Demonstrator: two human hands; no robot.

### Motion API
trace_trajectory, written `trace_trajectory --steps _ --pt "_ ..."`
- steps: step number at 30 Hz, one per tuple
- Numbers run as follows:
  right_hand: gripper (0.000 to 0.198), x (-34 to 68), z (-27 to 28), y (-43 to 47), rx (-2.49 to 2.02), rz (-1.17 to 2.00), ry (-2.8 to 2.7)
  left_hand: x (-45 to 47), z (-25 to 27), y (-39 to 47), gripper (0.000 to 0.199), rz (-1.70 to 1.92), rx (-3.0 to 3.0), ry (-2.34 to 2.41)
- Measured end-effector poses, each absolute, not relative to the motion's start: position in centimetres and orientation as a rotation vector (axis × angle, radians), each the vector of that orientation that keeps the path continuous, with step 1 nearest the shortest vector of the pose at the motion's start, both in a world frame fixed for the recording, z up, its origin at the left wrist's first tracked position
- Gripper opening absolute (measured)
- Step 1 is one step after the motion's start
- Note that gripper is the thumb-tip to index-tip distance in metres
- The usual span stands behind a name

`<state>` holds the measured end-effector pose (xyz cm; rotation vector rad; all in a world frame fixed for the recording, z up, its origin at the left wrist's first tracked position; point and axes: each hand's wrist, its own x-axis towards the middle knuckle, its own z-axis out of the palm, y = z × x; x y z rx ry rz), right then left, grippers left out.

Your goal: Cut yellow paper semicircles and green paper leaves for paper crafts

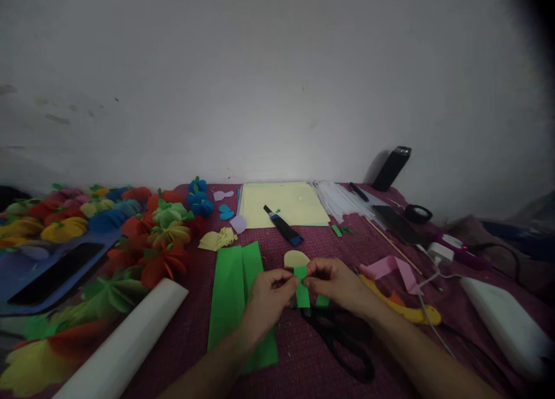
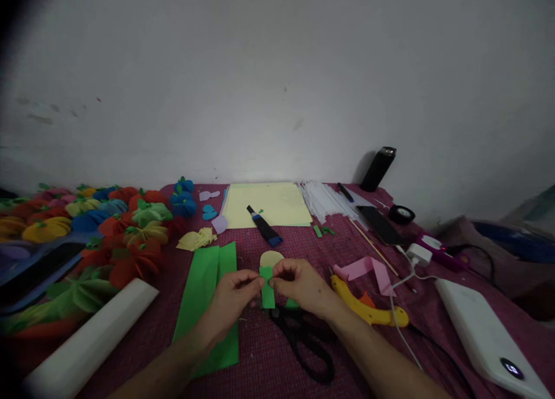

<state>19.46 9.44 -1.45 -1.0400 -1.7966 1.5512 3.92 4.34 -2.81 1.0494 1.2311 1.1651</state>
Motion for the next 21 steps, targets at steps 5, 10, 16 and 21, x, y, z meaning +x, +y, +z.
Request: trace_trajectory --steps 5,10,16,21 --pt "0.010 19.7 -0.8 9.5 -0.969 1.519 -1.809 3.7 -2.2 4.2 0.025 1.168 0.973 1.215" --pt "0.010 20.6 0.2 9.5 -0.839 1.091 -2.037 3.4 -1.6 4.1 0.023 1.234 0.817 1.119" --pt "0.024 20.4 0.2 9.2 -0.636 0.879 -2.287 3.3 -1.7 4.1 0.021 1.259 0.803 1.055" --pt "0.022 20.1 -0.2 9.3 -0.574 0.863 -2.258 3.5 -1.5 3.9 0.021 1.243 0.819 1.039"
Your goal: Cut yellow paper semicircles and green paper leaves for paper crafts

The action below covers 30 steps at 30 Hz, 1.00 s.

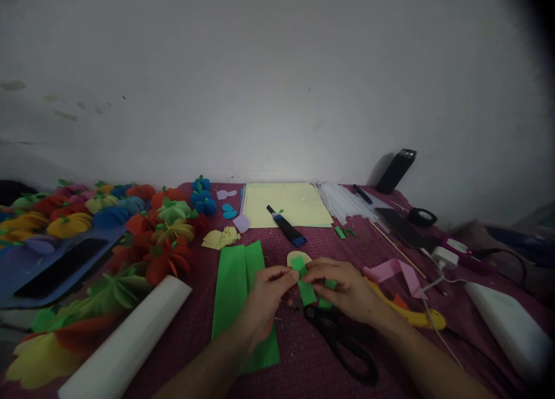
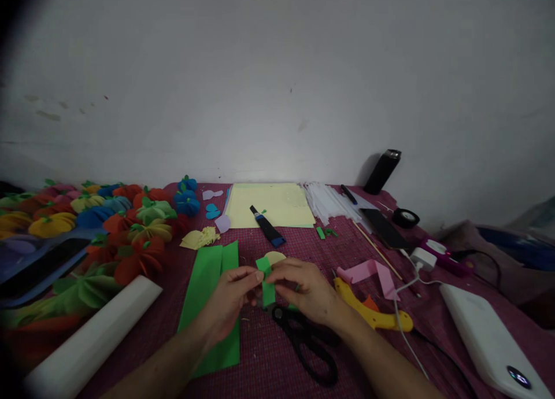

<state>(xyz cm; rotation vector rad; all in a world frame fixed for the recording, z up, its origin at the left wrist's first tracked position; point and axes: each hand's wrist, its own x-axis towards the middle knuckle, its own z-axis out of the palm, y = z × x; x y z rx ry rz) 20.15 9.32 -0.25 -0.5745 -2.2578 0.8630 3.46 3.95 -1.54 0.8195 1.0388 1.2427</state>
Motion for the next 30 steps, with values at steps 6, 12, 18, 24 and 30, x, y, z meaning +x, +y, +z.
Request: trace_trajectory --steps 6,12,18,24,30 --pt "0.012 20.3 0.1 9.2 -0.637 0.994 -2.179 3.5 -1.6 3.9 0.020 1.250 0.890 1.043" --pt "0.005 19.7 -0.4 9.1 -0.778 1.137 -1.992 3.6 -1.8 3.9 0.024 1.252 0.910 1.031" --pt "0.008 19.1 -1.5 9.3 -0.847 1.310 -1.766 3.8 -1.9 3.8 0.024 1.215 0.934 1.048" --pt "0.014 19.0 -1.5 9.4 -0.843 1.409 -1.692 3.9 -2.1 3.8 0.023 1.204 0.993 1.073" --pt "0.019 19.0 -1.1 9.3 -0.826 1.434 -1.674 4.0 -1.9 3.8 0.020 1.214 1.060 1.144"
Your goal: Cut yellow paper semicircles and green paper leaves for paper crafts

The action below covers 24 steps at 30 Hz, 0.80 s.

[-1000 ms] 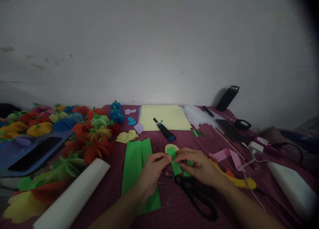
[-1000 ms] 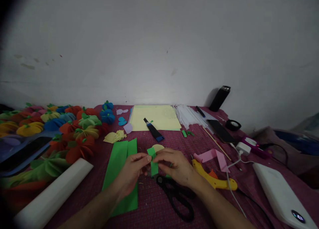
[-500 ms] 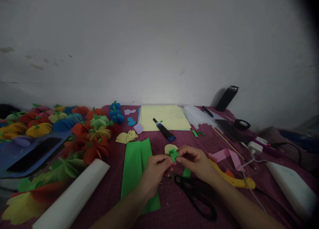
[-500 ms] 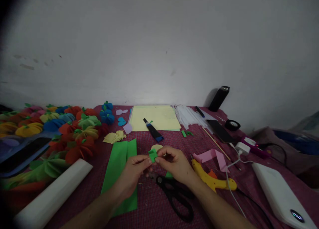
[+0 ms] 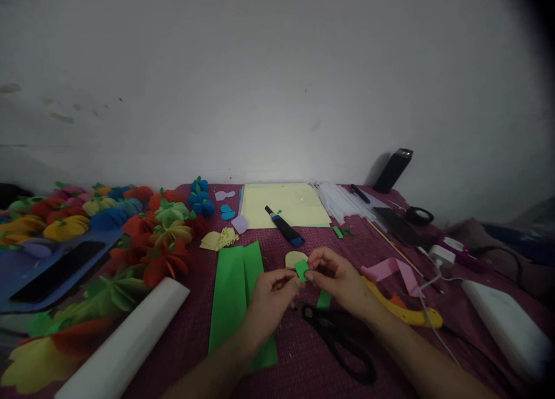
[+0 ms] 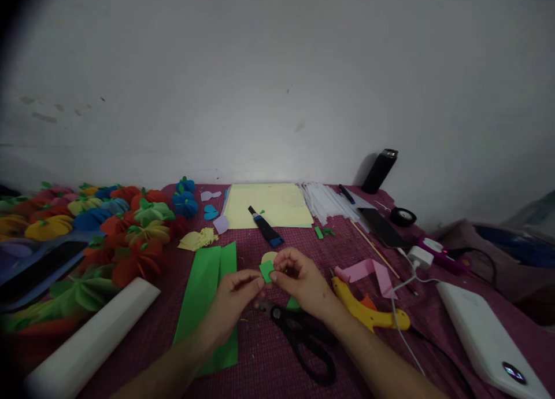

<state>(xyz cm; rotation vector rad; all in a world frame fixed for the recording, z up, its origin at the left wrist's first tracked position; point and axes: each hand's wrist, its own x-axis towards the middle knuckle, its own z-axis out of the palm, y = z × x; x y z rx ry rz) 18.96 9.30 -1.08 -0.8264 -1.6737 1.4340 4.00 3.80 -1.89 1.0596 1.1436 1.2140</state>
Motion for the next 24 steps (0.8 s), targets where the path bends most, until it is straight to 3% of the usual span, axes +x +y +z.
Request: trace_trajectory --steps 7,24 --pt "0.019 18.76 -1.00 9.09 -0.829 1.438 -1.707 3.87 -1.48 3.93 0.020 1.399 0.993 1.207" --pt "0.015 18.87 -0.81 8.79 -0.961 1.261 -1.821 3.72 -2.41 3.85 0.022 1.300 1.219 1.274"
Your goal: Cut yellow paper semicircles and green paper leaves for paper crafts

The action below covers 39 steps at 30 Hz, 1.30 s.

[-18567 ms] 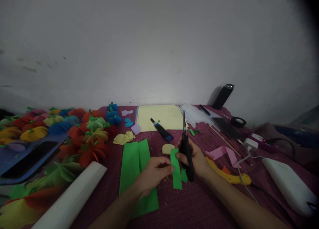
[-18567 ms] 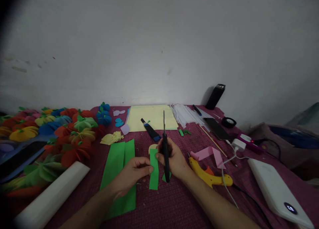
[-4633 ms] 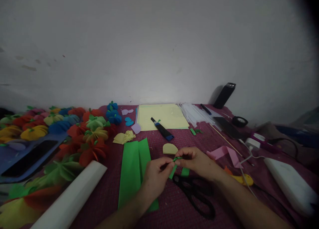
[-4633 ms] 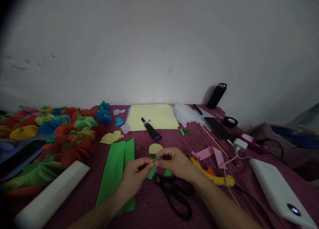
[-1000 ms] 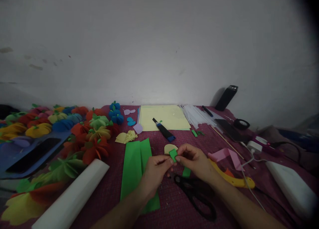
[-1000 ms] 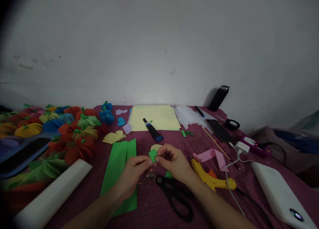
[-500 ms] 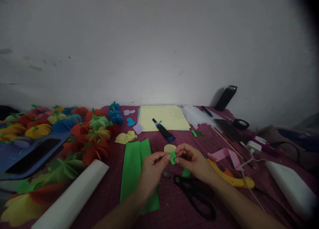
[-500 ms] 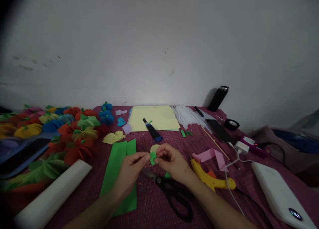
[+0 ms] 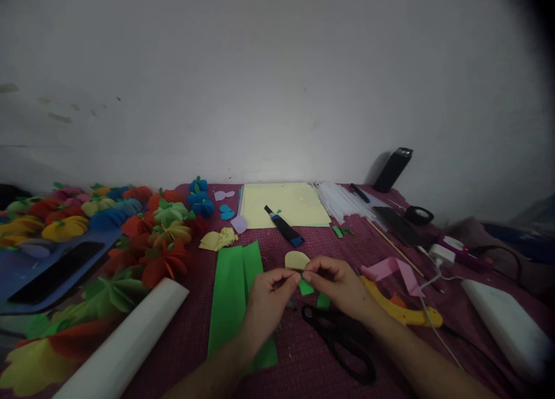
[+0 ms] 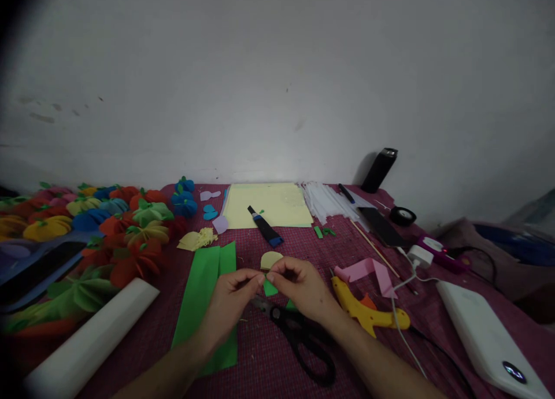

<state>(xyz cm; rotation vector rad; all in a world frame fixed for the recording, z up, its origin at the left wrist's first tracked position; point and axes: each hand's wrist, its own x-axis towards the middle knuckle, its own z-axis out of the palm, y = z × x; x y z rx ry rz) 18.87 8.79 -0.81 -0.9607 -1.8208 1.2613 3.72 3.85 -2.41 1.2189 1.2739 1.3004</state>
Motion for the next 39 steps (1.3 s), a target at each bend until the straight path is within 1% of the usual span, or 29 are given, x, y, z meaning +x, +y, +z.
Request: trace_trajectory --steps 4,9,12,15,20,24,27,32,36,39 --pt "0.018 18.9 -1.0 8.9 -0.972 1.276 -1.785 4.0 -2.3 3.8 0.024 1.240 1.189 1.241" --pt "0.019 18.9 -0.9 8.9 -0.967 1.304 -1.750 4.3 -2.7 3.9 0.019 1.173 1.201 1.230" --pt "0.019 18.8 -0.9 8.9 -0.972 1.319 -1.746 4.3 -3.1 4.0 0.022 1.128 1.225 1.246" --pt "0.021 18.9 -0.9 8.9 -0.975 1.318 -1.741 4.3 -3.4 4.0 0.023 1.131 1.237 1.248" --pt "0.023 18.9 -1.0 9.0 -0.970 1.298 -1.743 4.3 -2.9 3.9 0.017 1.110 1.238 1.252" --pt "0.023 18.9 -1.0 8.9 -0.960 1.314 -1.749 4.2 -2.6 3.8 0.019 1.094 1.269 1.264" --pt "0.022 19.0 -0.9 9.0 -0.950 1.336 -1.738 4.2 -2.8 3.7 0.019 1.112 1.303 1.280" --pt "0.018 19.2 -0.8 9.2 -0.902 1.348 -1.729 4.2 -2.4 3.6 0.012 1.218 1.302 1.226" --pt "0.017 19.3 -0.6 8.9 -0.891 1.331 -1.784 4.1 -2.0 3.6 0.012 1.287 1.227 1.211" --pt "0.013 19.3 -0.4 8.7 -0.886 1.300 -1.822 4.0 -2.0 3.7 0.013 1.302 1.181 1.192"
